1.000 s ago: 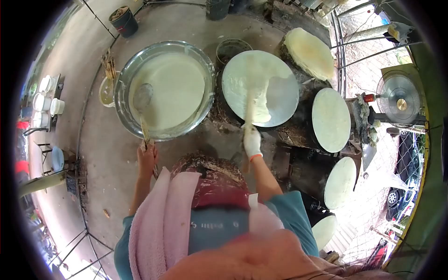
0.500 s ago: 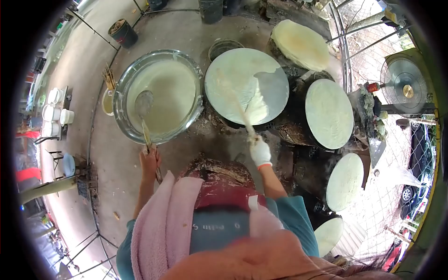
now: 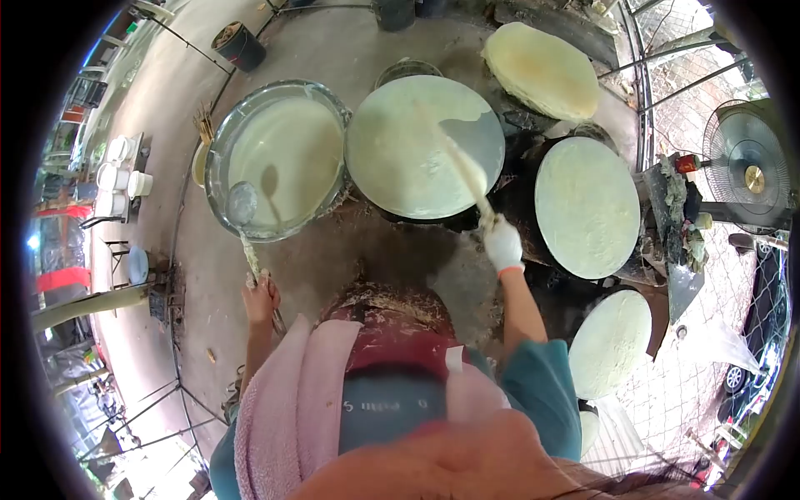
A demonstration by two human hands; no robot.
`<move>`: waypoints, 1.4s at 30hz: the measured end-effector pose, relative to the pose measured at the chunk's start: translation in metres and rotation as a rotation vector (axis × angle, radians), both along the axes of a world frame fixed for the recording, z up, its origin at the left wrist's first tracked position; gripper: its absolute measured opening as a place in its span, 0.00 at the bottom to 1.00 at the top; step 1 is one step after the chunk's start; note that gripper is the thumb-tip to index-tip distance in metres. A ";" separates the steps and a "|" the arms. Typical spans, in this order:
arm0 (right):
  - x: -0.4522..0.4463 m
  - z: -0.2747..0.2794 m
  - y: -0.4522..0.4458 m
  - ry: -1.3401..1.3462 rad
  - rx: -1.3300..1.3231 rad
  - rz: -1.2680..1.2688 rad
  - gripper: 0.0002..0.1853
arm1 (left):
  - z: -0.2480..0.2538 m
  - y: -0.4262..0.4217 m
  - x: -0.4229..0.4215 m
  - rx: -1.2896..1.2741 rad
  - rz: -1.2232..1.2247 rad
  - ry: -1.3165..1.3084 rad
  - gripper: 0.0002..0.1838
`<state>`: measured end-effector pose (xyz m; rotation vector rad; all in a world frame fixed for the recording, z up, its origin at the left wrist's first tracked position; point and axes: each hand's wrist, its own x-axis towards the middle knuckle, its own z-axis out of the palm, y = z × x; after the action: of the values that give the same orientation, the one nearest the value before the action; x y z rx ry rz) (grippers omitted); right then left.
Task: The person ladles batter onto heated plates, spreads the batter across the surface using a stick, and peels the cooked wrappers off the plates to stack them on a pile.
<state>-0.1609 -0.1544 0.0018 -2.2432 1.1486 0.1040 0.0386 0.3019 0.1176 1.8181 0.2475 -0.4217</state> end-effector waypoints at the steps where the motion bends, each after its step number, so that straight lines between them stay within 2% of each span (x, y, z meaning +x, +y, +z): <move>1: 0.011 0.000 -0.019 -0.041 -0.011 -0.026 0.19 | 0.001 -0.004 0.000 -0.016 0.002 0.006 0.13; 4: 0.030 -0.005 -0.033 -0.186 0.073 -0.077 0.21 | 0.013 -0.025 -0.006 0.028 -0.014 -0.011 0.14; 5: 0.022 -0.003 -0.022 -0.300 0.133 0.021 0.20 | 0.018 -0.032 -0.004 0.054 -0.027 -0.024 0.14; 7: -0.012 -0.017 0.004 -0.183 0.107 0.185 0.24 | 0.011 -0.026 -0.003 0.042 -0.021 0.031 0.14; 10: -0.021 -0.003 -0.008 0.043 0.067 0.066 0.26 | -0.009 -0.023 -0.005 0.015 0.051 0.034 0.11; 11: -0.011 -0.014 -0.028 0.000 0.031 0.032 0.29 | -0.014 -0.021 -0.007 0.007 0.083 0.022 0.11; 14: 0.056 -0.002 -0.089 0.062 -0.141 0.082 0.31 | -0.021 -0.011 -0.012 -0.053 0.075 0.041 0.09; 17: 0.132 0.010 -0.137 0.117 -0.220 0.085 0.34 | -0.005 -0.019 -0.021 -0.006 0.071 0.016 0.08; 19: 0.171 0.017 -0.147 0.036 -0.220 0.020 0.33 | -0.008 -0.017 -0.020 -0.002 0.067 0.023 0.08; 21: 0.189 0.028 -0.129 -0.037 -0.202 0.035 0.25 | -0.003 -0.023 -0.018 0.027 0.077 0.050 0.09; 23: 0.165 0.053 -0.083 -0.674 -0.424 0.192 0.22 | -0.002 -0.028 -0.012 0.004 0.047 0.063 0.09; 24: 0.150 0.045 -0.074 -0.321 0.221 0.135 0.24 | -0.001 -0.031 -0.011 -0.009 0.033 0.072 0.09; 25: 0.116 0.052 -0.046 -0.458 -0.041 0.151 0.29 | 0.006 -0.040 -0.010 0.001 0.030 0.088 0.09; 26: 0.086 0.072 -0.032 -0.417 0.180 0.079 0.30 | 0.018 -0.053 -0.008 0.012 0.028 0.102 0.09; 27: 0.061 0.055 -0.018 -0.771 0.387 -0.111 0.27 | 0.025 -0.063 -0.007 0.024 0.028 0.117 0.09; 28: 0.037 0.019 -0.012 -0.955 0.421 -0.247 0.22 | 0.023 -0.067 -0.005 -0.015 -0.003 0.108 0.09; 30: -0.012 -0.054 0.003 -1.068 0.829 -0.586 0.20 | 0.013 -0.074 -0.001 -0.091 -0.071 0.089 0.09; 31: -0.015 -0.035 0.016 -0.834 0.702 -0.580 0.18 | 0.009 -0.080 0.002 -0.116 -0.079 0.113 0.09; 33: -0.017 0.018 0.028 -0.393 0.899 -0.572 0.18 | 0.002 -0.095 0.005 -0.169 -0.083 0.160 0.08; 34: -0.022 0.022 0.024 -0.397 0.941 -0.503 0.19 | 0.003 -0.103 0.005 -0.167 -0.111 0.138 0.07; 37: -0.031 -0.020 -0.006 -0.896 0.865 -0.461 0.18 | 0.010 -0.119 -0.002 -0.155 -0.187 0.096 0.06; 38: -0.030 -0.030 -0.017 -0.854 0.795 -0.527 0.17 | 0.010 -0.121 -0.004 -0.157 -0.201 0.098 0.06; 39: -0.030 -0.029 -0.020 -0.856 0.817 -0.472 0.18 | 0.009 -0.121 -0.006 -0.156 -0.217 0.105 0.06; 41: -0.039 -0.022 -0.026 -0.493 0.990 -0.424 0.16 | -0.003 -0.124 -0.003 -0.220 -0.211 0.131 0.07; 42: -0.037 -0.011 -0.022 -0.468 0.954 -0.367 0.15 | -0.014 -0.124 0.002 -0.250 -0.211 0.144 0.07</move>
<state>-0.1975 -0.1764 -0.0092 -1.1213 0.9398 -0.0250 0.0410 0.1774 0.1035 1.5746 0.0960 -0.7022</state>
